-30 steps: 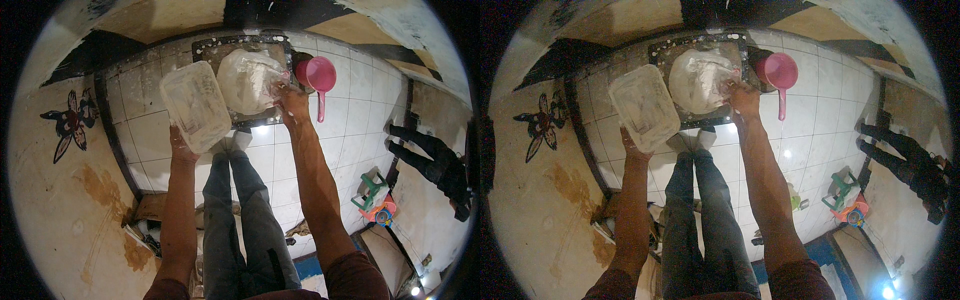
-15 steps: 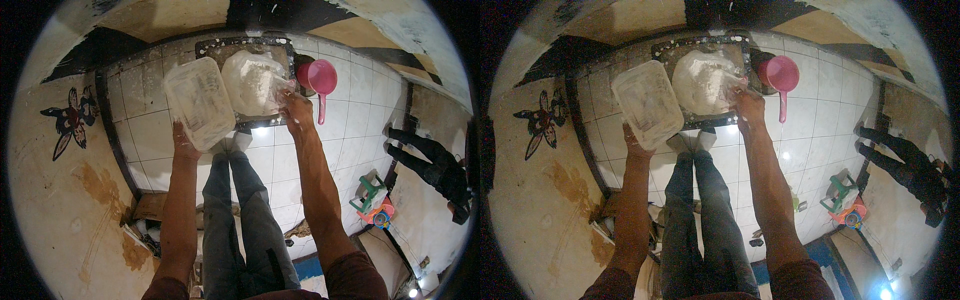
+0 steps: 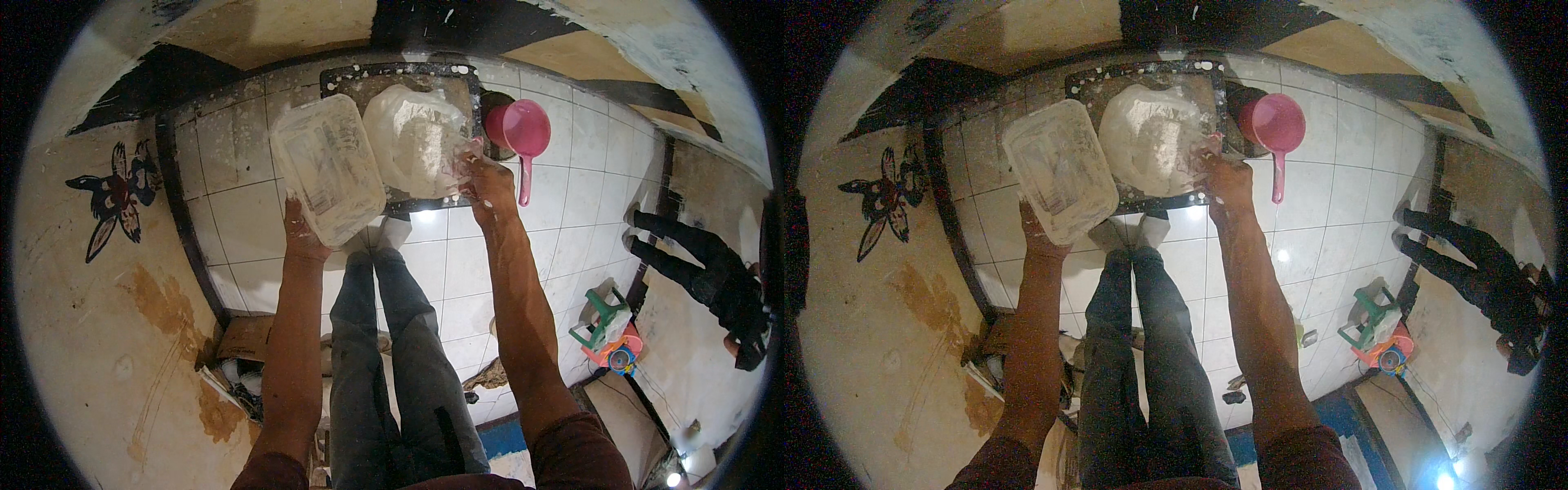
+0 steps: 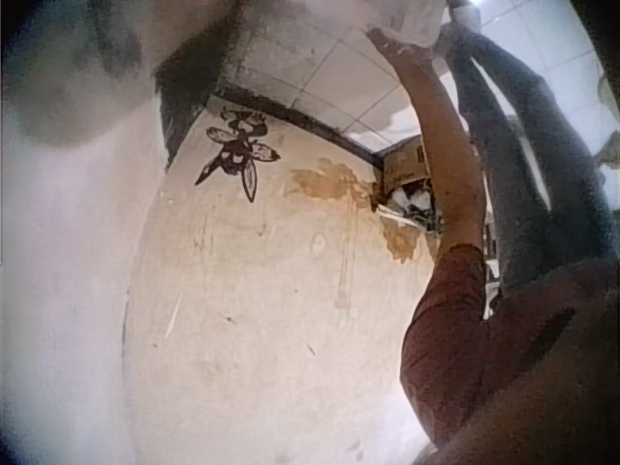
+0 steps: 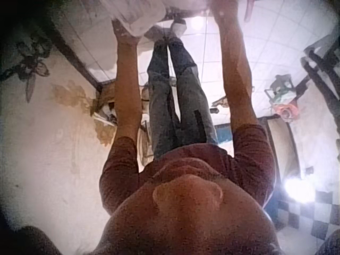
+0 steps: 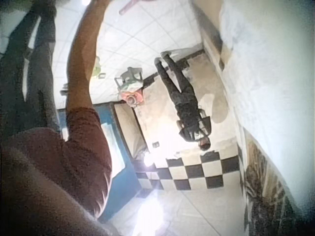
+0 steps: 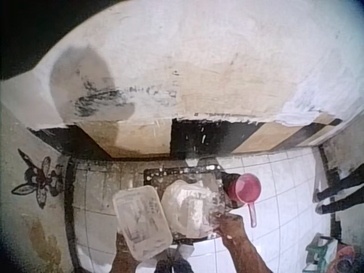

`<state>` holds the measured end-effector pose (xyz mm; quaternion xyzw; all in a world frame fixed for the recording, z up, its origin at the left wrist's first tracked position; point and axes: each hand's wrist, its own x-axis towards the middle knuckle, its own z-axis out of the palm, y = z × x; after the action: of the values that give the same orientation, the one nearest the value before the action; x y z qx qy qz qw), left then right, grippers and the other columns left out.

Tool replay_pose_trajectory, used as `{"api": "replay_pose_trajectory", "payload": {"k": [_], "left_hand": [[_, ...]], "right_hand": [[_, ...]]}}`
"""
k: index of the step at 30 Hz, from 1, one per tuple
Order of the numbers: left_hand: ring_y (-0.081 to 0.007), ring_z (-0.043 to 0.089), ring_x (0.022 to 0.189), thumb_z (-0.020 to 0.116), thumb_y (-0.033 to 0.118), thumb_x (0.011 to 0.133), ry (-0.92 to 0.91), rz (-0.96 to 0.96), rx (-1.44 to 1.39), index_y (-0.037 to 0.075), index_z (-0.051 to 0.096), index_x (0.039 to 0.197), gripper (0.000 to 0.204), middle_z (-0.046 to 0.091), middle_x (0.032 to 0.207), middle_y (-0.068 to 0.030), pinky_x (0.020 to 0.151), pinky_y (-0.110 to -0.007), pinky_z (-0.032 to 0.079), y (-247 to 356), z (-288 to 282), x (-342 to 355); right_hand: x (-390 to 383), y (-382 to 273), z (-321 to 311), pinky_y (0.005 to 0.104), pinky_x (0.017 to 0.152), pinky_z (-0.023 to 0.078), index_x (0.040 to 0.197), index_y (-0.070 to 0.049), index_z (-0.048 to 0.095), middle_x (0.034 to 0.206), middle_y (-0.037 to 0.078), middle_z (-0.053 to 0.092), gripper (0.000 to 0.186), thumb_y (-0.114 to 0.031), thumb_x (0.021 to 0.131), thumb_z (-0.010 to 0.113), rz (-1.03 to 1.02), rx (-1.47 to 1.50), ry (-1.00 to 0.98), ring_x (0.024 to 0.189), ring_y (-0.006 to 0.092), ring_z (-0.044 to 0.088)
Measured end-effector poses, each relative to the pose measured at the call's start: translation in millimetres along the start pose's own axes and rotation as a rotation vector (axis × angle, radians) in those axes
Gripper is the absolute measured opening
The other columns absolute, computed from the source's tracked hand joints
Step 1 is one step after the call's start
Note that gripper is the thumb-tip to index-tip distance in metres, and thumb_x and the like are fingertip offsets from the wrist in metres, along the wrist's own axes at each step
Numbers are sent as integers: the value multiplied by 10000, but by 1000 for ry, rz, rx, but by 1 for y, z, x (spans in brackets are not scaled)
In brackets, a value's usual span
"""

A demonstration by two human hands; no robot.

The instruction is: The person applies plaster to a wall using a putty knife, scooping compound from a container and smoothing it over the surface.

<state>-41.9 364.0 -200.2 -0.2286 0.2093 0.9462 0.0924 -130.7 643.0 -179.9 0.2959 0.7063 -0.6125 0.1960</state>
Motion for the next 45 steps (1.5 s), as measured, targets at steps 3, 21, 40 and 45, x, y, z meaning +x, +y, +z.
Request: {"api": "replay_pose_trajectory", "payload": {"k": [3,21,40,45], "left_hand": [[-388,434,1270,468,591,881,152,-22,28,182,400,1415,676,436,1419,-113,1039,-570,387,-1,2,-1],[-390,510,1189,378,523,946,-37,-34,-167,104,374,1405,622,473,1350,-172,969,-562,466,-9,13,6],[-365,498,1220,561,579,837,-85,-110,-278,77,355,1427,801,470,1372,-181,993,-544,446,-35,29,12],[-372,493,1216,503,606,848,57,-79,-168,99,351,1429,785,472,1366,-168,1004,-550,431,-40,37,16]], "right_hand": [[-9,-14,9,256,542,487,1091,61,631,899,83,661,281,-138,895,600,139,234,-4,669,136,608],[-57,-41,8,232,624,514,1029,21,632,896,85,649,170,-65,902,559,27,362,-124,758,127,630],[-80,-69,54,337,577,431,796,33,638,671,144,606,202,-159,820,694,-247,-284,36,592,162,530],[-53,-31,10,341,765,472,983,13,678,901,173,661,233,-176,848,660,-392,7,117,825,227,605]]}}
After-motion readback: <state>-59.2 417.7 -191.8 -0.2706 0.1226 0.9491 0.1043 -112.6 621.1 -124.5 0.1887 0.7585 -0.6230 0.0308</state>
